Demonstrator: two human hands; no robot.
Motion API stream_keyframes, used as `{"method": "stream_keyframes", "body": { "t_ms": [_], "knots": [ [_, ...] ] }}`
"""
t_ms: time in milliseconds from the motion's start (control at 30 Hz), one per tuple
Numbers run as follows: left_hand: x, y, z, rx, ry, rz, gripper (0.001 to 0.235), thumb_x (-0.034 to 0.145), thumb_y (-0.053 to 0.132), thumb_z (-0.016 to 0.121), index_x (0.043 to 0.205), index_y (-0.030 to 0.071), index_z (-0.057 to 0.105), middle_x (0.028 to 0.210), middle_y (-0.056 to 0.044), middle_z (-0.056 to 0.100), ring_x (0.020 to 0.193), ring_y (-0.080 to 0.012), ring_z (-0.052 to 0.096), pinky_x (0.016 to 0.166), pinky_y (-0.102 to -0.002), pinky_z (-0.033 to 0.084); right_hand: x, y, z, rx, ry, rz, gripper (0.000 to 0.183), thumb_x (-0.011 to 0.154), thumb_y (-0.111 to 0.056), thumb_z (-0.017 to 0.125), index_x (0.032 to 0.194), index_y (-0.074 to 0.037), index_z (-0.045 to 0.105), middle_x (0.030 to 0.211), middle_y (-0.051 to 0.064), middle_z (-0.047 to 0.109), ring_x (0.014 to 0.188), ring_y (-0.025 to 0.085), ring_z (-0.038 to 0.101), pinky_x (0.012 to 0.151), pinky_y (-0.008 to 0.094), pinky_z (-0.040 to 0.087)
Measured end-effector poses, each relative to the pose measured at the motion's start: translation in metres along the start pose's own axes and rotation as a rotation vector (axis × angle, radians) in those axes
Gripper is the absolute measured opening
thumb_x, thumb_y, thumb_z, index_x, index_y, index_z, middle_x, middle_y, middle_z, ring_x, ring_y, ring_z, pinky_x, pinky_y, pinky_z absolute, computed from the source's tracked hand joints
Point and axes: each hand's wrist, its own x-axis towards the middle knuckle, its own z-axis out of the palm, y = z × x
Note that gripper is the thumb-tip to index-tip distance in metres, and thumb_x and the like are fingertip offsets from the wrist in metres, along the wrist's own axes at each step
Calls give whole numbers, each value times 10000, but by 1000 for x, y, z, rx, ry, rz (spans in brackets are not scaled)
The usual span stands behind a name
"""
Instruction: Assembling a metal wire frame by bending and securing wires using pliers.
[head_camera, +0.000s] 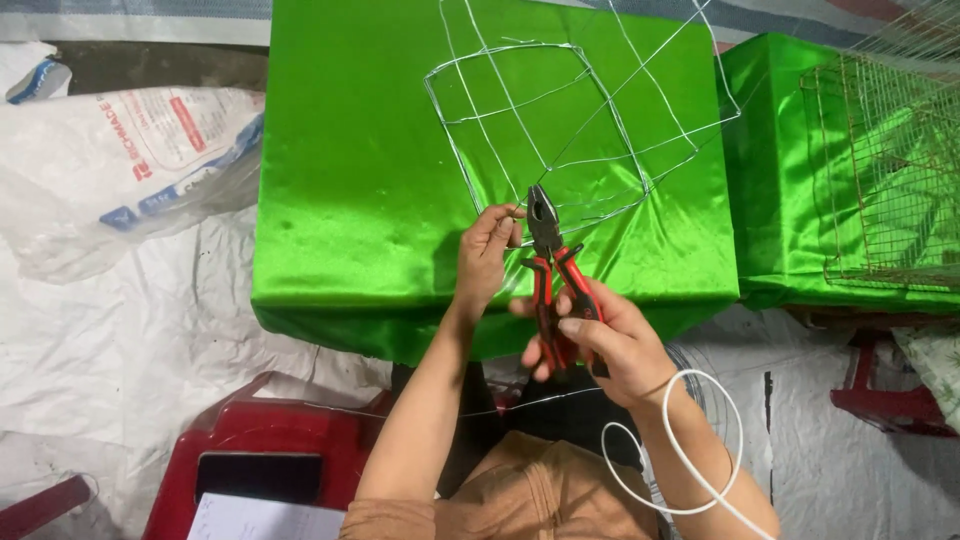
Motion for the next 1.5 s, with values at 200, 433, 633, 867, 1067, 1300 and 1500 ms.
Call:
{"method": "stream_keyframes", "body": {
  "t_ms": [200, 433, 633, 867, 1067, 1300, 1500],
  "knots": [
    [16, -12, -9, -132, -1, -135, 539, 1069, 493, 430, 1055, 55, 745, 729, -137, 650, 660, -213, 551, 754, -370, 479, 14, 4, 30, 559, 15, 272, 209, 865, 22, 632, 1039, -9, 520, 632, 123, 542, 481, 354, 667, 414, 441, 578],
    [15, 10, 1, -134, 31, -254, 609, 1085, 542, 356, 740, 139, 654, 568, 13, 533, 521, -92, 461, 554, -222, 394, 29, 6, 47, 844, 191, 353, 176, 925, -12, 596, 1094, -49, 560, 629, 133, 627, 517, 280, 688, 446, 358, 581],
    [2, 16, 0, -304, 63, -472, 655, 986, 731, 329, 841, 155, 605, 673, 15, 522, 568, -92, 509, 463, -223, 475, 43, 16, 58, 993, 157, 277, 120, 982, -45, 549, 1097, -81, 551, 714, 139, 683, 575, 292, 722, 510, 398, 635],
    [5, -46, -13, -285, 89, -305, 619, 1049, 619, 373, 827, 121, 666, 674, -80, 634, 597, -100, 557, 514, -204, 439, 42, 17, 58, 1006, 151, 258, 114, 992, -50, 551, 1094, -98, 563, 776, 130, 710, 600, 253, 719, 550, 370, 640],
    [25, -34, -20, -205, 92, -131, 336, 1019, 367, 623, 839, 92, 690, 752, -74, 617, 727, -116, 535, 698, -242, 424, -5, 39, 20, 783, 30, 265, 234, 916, -86, 630, 1116, -93, 508, 1049, 370, 709, 608, 380, 705, 485, 462, 610],
    [41, 34, -46, 130, 53, 73, 499, 942, 81, 773, 1318, 98, 446, 809, -56, 648, 720, -116, 576, 692, -243, 467, -19, 83, -151, -66, 424, -6, 213, 945, -86, 617, 1115, -16, 510, 1009, 279, 715, 751, 361, 718, 689, 461, 588],
    [45, 26, -49, 1086, 294, 850, 799, 901, 479, 818, 1475, 157, 367, 1375, -181, 422, 1244, -340, 429, 989, -457, 426, 39, 91, -204, -1147, 589, 36, 308, 963, -168, 742, 1153, 53, 641, 1423, 258, 473, 1175, 573, 551, 913, 672, 507]
  ]
}}
